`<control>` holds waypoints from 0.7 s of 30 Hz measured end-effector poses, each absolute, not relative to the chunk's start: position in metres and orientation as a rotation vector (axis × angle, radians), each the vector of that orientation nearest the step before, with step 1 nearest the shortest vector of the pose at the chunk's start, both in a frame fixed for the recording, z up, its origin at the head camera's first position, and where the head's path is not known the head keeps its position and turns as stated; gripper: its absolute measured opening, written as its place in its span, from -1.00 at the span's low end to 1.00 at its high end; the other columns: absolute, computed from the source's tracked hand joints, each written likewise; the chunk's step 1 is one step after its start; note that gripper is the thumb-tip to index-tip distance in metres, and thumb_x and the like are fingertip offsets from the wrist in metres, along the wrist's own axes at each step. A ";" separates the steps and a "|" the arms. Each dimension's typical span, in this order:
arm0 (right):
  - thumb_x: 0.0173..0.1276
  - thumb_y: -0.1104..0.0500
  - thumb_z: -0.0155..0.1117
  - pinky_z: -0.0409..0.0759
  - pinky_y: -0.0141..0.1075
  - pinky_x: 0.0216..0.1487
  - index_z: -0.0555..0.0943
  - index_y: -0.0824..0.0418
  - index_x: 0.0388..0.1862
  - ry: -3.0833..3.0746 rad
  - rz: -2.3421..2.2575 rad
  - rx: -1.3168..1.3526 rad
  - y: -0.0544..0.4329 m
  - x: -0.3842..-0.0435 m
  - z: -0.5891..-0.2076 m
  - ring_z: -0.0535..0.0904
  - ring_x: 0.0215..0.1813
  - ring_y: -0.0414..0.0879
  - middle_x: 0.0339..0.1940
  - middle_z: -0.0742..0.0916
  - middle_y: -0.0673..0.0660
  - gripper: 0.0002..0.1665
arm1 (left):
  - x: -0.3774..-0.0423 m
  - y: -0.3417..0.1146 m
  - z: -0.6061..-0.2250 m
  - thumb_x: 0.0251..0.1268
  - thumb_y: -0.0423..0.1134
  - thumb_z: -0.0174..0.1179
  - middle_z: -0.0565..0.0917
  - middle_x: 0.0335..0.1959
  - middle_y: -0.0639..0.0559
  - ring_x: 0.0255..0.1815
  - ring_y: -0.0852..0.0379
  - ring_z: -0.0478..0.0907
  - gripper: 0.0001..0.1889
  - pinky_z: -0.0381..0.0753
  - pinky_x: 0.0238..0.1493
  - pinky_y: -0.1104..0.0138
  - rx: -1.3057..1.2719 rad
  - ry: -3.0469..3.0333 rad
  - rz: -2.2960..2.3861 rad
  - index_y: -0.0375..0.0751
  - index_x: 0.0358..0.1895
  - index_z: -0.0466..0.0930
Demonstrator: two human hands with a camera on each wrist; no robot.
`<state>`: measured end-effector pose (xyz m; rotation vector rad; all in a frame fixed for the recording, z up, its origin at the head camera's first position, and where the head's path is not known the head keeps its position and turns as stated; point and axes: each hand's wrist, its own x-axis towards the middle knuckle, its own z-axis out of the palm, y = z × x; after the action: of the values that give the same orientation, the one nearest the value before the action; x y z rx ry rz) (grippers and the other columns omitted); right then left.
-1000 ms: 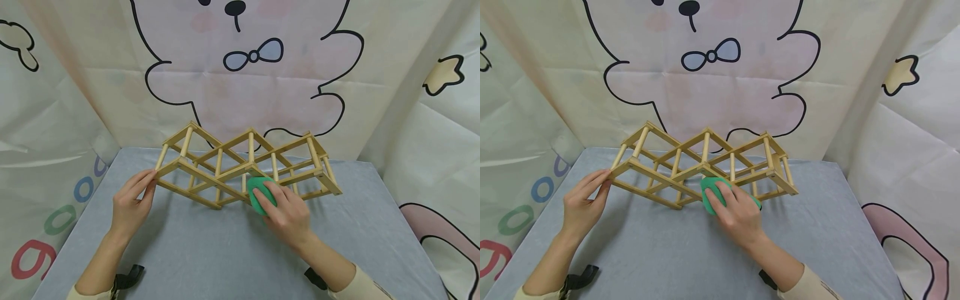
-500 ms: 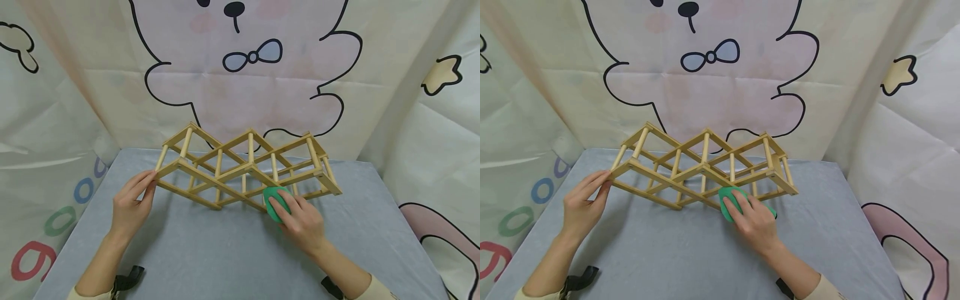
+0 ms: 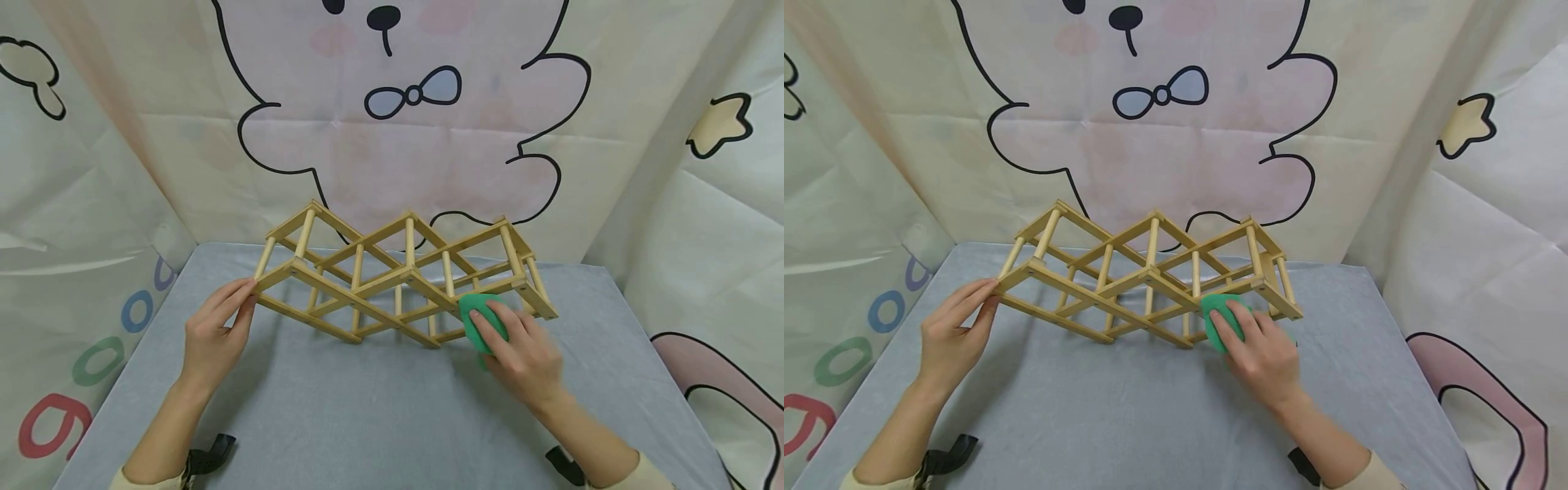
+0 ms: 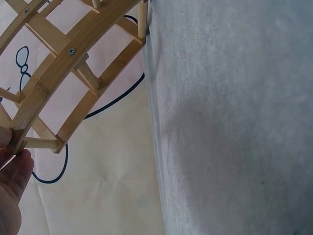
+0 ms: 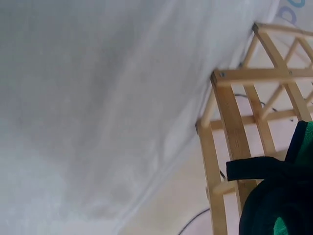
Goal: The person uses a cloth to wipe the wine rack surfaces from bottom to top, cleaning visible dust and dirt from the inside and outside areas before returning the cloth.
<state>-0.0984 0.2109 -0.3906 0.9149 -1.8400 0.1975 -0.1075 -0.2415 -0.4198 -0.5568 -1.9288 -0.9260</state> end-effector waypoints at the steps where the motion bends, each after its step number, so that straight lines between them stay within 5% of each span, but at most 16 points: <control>1: 0.31 0.31 0.14 0.71 0.15 -0.58 0.82 0.25 -0.05 -1.823 0.201 0.902 0.212 -0.099 -0.387 0.65 -0.40 0.31 -0.11 0.78 0.35 -0.64 | -0.107 -0.242 -0.420 -0.07 -0.85 0.36 0.76 -0.07 -0.35 -0.12 -0.23 0.67 -0.50 0.56 0.17 0.59 -0.555 -1.930 -0.924 -0.51 0.03 0.75; 21: 0.21 0.33 0.24 0.58 0.22 -0.69 0.81 0.24 -0.27 -1.638 0.262 0.678 0.221 -0.094 -0.355 0.58 -0.50 0.37 -0.21 0.79 0.31 -0.78 | -0.108 -0.241 -0.419 -0.08 -0.85 0.36 0.76 -0.07 -0.34 -0.13 -0.21 0.67 -0.49 0.56 0.16 0.60 -0.555 -1.929 -0.920 -0.50 0.03 0.76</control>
<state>-0.0936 0.2205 -0.3552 0.6776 -1.6376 0.2621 -0.1075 -0.2410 -0.4193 -0.5553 -1.9285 -0.9201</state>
